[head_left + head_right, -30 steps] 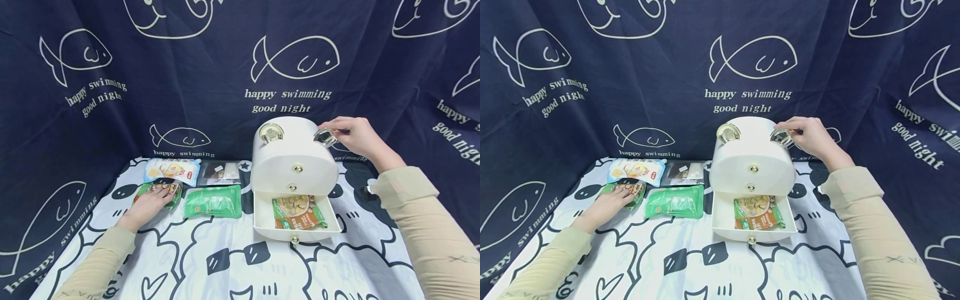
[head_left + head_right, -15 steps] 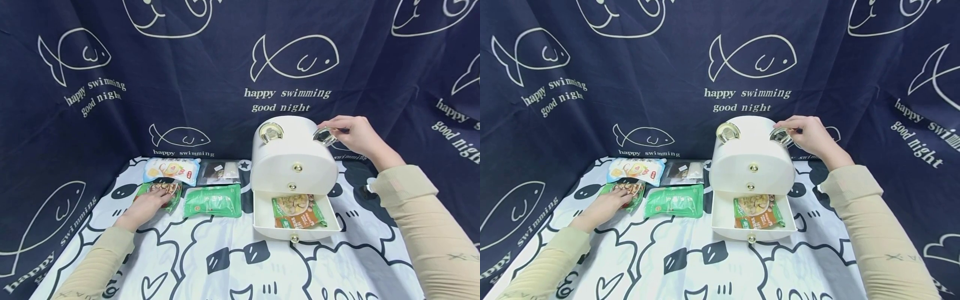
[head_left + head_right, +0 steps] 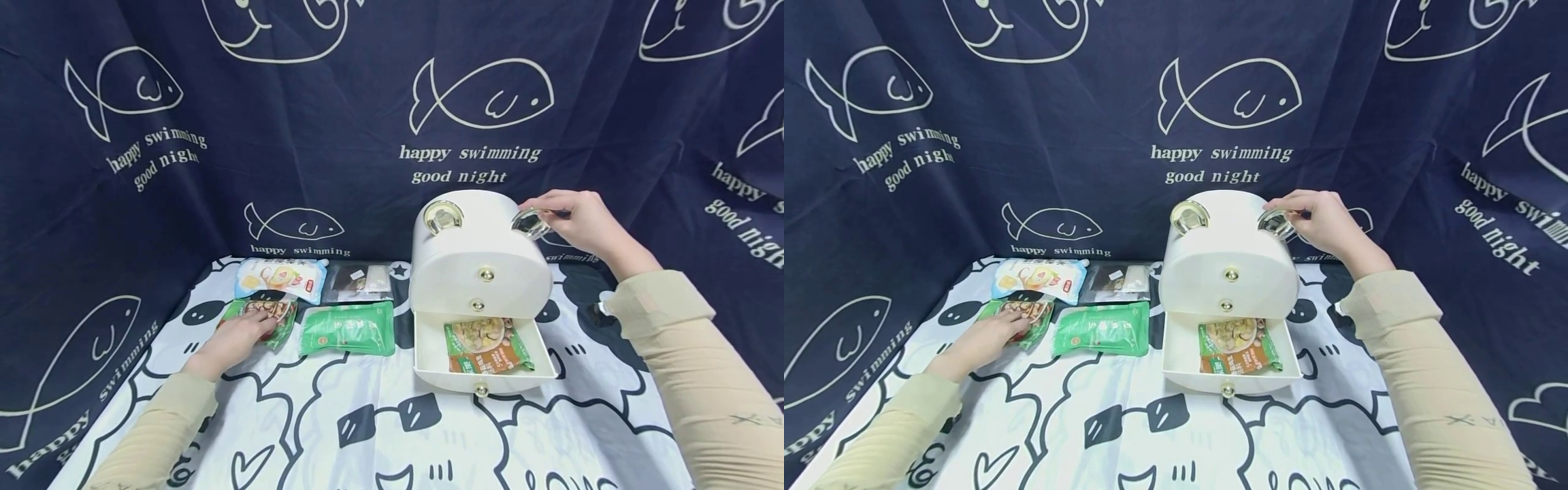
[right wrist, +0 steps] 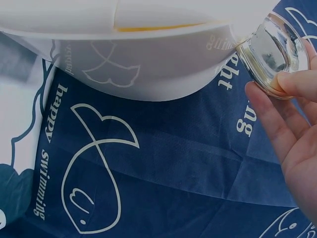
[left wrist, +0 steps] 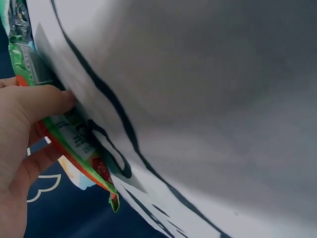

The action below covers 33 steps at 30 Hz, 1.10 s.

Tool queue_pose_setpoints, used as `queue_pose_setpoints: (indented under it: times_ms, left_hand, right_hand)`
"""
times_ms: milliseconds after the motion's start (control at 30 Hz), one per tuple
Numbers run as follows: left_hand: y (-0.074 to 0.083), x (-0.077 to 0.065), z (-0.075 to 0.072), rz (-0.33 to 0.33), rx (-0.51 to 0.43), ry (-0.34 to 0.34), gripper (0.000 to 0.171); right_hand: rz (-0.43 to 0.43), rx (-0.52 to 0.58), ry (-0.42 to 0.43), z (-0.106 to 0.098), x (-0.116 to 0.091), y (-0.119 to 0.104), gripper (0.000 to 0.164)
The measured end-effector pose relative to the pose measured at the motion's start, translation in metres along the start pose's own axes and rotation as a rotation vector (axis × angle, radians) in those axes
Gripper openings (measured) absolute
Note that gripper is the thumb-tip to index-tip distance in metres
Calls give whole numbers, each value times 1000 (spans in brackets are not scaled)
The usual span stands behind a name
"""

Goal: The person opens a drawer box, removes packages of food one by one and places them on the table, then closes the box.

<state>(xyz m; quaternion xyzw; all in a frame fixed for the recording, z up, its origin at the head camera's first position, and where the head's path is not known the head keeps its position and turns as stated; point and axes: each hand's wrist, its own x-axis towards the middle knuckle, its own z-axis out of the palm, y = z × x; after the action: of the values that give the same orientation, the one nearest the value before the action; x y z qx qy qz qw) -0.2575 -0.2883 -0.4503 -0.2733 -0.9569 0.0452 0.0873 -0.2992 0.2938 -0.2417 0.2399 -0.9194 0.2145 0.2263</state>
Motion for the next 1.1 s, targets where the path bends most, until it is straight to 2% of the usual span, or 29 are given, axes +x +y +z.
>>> queue_pose_setpoints:
  times_ms: [167, 333, 533, 867, 1100]
  left_hand:
    - [2, 1, -6, -14, -18, -24, 36]
    - [2, 0, -8, 18, -37, 12, 20]
    - [8, -1, -15, 43, -63, 40, 25]
    - [29, 6, -32, -29, -57, 7, 27]
    - [42, 11, -40, -54, -58, 46, 30]
  right_hand:
    - [-11, -11, 7, 0, 0, 0, 32]
    - [-14, -15, 7, 0, -1, 0, 32]
    - [-6, -12, 9, 0, -2, 1, 32]
    - [-19, -3, 15, 1, -2, 2, 30]
    - [-12, -1, 10, 1, -1, 1, 30]
